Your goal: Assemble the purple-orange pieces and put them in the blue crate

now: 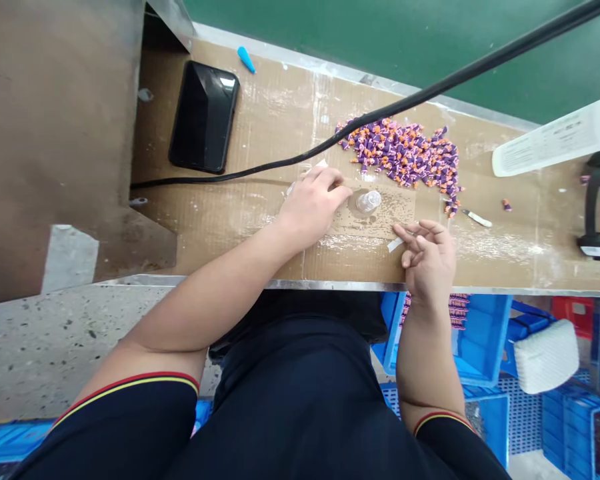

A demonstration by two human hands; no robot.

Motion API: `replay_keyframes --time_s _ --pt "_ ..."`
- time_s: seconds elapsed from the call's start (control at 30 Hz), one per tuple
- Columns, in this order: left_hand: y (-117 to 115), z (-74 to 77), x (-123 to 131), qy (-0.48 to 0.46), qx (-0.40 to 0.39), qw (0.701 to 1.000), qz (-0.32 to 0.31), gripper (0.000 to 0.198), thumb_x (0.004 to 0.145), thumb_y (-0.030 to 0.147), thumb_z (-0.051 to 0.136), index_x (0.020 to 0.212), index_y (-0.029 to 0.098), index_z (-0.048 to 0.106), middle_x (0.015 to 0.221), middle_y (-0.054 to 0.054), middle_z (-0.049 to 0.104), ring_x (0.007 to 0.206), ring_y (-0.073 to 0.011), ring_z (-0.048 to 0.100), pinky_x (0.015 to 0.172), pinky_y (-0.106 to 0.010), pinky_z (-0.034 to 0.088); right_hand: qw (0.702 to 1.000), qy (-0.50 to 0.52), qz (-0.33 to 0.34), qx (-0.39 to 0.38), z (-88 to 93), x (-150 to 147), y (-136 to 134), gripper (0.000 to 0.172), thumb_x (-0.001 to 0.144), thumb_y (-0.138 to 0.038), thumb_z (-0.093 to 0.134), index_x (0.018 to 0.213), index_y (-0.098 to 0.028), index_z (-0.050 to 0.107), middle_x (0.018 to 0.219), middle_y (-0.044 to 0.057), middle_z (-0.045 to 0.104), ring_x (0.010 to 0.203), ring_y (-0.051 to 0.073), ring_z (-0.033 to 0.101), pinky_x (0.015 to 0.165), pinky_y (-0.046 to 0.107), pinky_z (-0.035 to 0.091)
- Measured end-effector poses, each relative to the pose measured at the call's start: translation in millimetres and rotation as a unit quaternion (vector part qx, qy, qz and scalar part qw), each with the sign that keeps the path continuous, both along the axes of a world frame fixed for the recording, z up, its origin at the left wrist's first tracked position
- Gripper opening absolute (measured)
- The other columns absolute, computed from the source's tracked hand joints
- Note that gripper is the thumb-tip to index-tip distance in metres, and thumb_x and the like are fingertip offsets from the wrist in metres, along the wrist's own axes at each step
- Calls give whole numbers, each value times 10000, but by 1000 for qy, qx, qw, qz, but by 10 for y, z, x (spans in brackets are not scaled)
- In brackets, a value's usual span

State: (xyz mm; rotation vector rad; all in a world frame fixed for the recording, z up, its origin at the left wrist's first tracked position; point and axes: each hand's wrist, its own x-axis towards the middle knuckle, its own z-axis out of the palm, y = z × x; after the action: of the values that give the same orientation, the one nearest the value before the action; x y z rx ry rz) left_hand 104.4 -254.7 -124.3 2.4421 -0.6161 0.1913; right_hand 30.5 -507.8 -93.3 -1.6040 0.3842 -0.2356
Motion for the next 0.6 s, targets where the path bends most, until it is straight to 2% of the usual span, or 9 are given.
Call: replay_keyframes --time_s 0.1,0.17,0.3,0.4,0.53,0.6 --pt "5 -19 -1 -31 11 999 -2 316 1097 151 516 1220 193 805 1320 -145 751 1298 -321 660 1117 -520 562 998 22 -4 -53 -1 -73 -69 249 813 -279 732 1042 -251 640 963 7 679 992 239 861 389 125 324" --pt "4 -39 3 -43 9 999 3 312 1091 148 524 1206 203 809 1301 -139 759 1282 -317 667 1099 -515 568 998 17 -19 -60 18 -123 -129 233 820 -282 733 1031 -248 641 941 3 685 934 227 861 385 126 301" --pt "7 -88 26 -56 -3 998 1 273 1076 138 551 1132 183 814 1251 -140 769 1230 -310 695 1060 -505 589 997 -25 -72 6 31 -127 -179 251 780 -295 714 1015 -243 644 873 -16 676 821 216 857 393 140 297" --pt "34 -105 51 -69 -44 997 -4 225 1061 152 587 1066 196 808 1211 -126 784 1178 -296 714 1067 -500 602 996 -49 -73 19 3 -82 -150 250 800 -312 698 1037 -247 652 906 -8 704 852 209 859 399 150 322" --pt "88 -17 44 -59 -150 987 -18 194 1058 186 609 1076 213 800 1230 -112 780 1124 -248 745 1012 -446 645 995 3 -8 -98 -6 -83 -166 240 898 -328 728 1110 -232 671 1010 33 767 867 197 854 390 160 315" --pt "95 65 11 -39 -214 976 -33 163 1049 199 647 1092 213 803 1232 -107 782 1126 -230 759 961 -405 666 991 6 -9 -133 23 -123 -190 221 932 -332 735 1113 -222 673 1021 41 774 832 188 848 388 162 333"
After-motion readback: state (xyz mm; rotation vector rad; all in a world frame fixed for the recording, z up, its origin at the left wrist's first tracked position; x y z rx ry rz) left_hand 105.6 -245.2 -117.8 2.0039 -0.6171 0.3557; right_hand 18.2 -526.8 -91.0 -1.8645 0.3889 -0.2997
